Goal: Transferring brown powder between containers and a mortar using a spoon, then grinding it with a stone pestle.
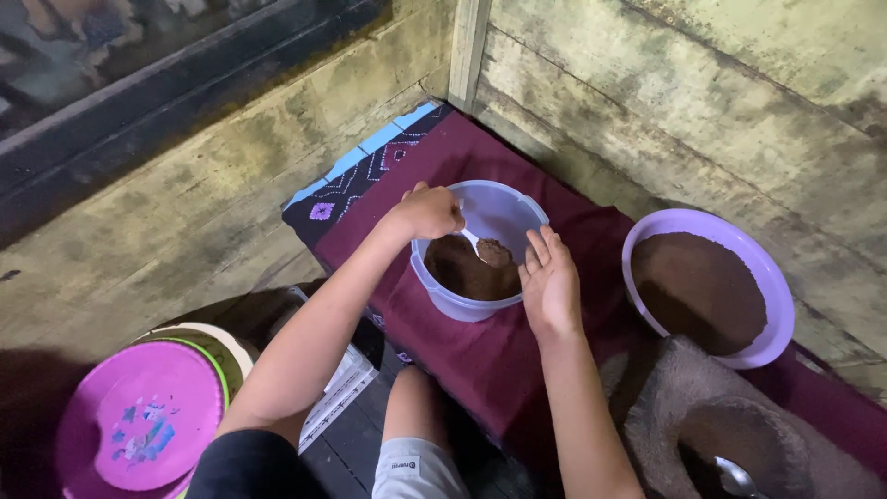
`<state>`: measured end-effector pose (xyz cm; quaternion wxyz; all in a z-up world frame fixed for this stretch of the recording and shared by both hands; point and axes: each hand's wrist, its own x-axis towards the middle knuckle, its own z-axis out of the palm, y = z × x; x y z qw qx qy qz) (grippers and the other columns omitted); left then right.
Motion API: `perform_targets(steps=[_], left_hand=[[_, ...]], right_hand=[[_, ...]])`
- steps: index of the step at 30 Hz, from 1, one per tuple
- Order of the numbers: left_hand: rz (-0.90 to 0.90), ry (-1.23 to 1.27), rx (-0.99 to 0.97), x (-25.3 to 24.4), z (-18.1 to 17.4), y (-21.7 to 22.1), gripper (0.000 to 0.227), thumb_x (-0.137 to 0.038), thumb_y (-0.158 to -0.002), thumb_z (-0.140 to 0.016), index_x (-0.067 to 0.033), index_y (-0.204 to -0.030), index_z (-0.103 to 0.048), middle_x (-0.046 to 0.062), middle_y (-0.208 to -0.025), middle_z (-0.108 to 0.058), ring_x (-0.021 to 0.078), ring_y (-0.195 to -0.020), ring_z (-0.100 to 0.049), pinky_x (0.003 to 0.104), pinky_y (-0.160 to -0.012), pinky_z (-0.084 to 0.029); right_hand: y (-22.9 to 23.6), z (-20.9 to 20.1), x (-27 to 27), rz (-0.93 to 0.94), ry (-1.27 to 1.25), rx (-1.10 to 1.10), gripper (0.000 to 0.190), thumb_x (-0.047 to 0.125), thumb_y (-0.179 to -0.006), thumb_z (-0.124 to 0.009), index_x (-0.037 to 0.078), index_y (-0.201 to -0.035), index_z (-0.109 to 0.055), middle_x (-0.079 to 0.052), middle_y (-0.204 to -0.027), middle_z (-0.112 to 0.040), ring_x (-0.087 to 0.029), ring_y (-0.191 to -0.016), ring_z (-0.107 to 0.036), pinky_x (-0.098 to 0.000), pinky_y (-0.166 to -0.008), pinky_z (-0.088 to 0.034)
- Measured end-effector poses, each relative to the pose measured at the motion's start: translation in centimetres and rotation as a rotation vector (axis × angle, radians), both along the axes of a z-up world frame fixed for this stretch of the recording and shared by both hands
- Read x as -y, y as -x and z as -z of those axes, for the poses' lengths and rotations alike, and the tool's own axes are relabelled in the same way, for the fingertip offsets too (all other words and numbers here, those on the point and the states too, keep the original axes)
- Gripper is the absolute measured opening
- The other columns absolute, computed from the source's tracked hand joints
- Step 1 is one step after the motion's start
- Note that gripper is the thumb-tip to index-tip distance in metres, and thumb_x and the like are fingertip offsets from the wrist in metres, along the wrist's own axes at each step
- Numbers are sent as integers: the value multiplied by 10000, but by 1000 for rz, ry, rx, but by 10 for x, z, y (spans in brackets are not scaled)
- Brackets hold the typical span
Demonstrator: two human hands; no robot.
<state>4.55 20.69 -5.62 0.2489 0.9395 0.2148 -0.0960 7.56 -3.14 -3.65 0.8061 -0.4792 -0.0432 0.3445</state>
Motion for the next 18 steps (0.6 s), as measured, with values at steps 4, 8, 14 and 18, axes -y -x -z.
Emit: perform_targets(steps=[4, 8, 14, 18], left_hand=[[-15, -17, 2, -2, -8, 2, 374, -382, -879, -682, -103, -1098, -798, 187, -1129, -738, 393, -1271, -514, 554, -1120, -339], [-35, -2, 30, 0, -25, 9, 365, -385, -886, -679, -109, -1094, -796, 187, -1125, -735, 407, -1266, -520, 554, -1107, -359], [-7, 3, 73, 5, -46, 3, 363, -415, -860, -691, -135, -1062, -803, 182, -1087, -736, 411, -1249, -526, 552, -1099, -366], [54, 8, 85, 27, -69, 4, 397, -413, -864, -678, -132, -1122, -788, 174, -1087, -740, 395, -1234, -538, 517, -1092, -373]], right_hand=[[-2, 4, 2, -11, 25, 114, 629, 315, -1093, -298, 84, -1646, -109, -207, -1711, -15, -432, -1559, 112, -559, -1249, 67], [-4, 11, 1, -50, -73, -29, 656, 333, -1068, -386, 90, -1640, -178, -202, -1717, 6, -458, -1551, 87, -593, -1247, -7], [-14, 36, 1, -39, -343, -443, 480, 387, -992, -544, 65, -1338, -464, -225, -1505, -338, -436, -1434, -341, -612, -1222, -268], [-9, 39, 3, -6, -455, -617, 493, 415, -1043, -486, -46, -1150, -625, -326, -1352, -600, -494, -1302, -561, -638, -1164, -393]])
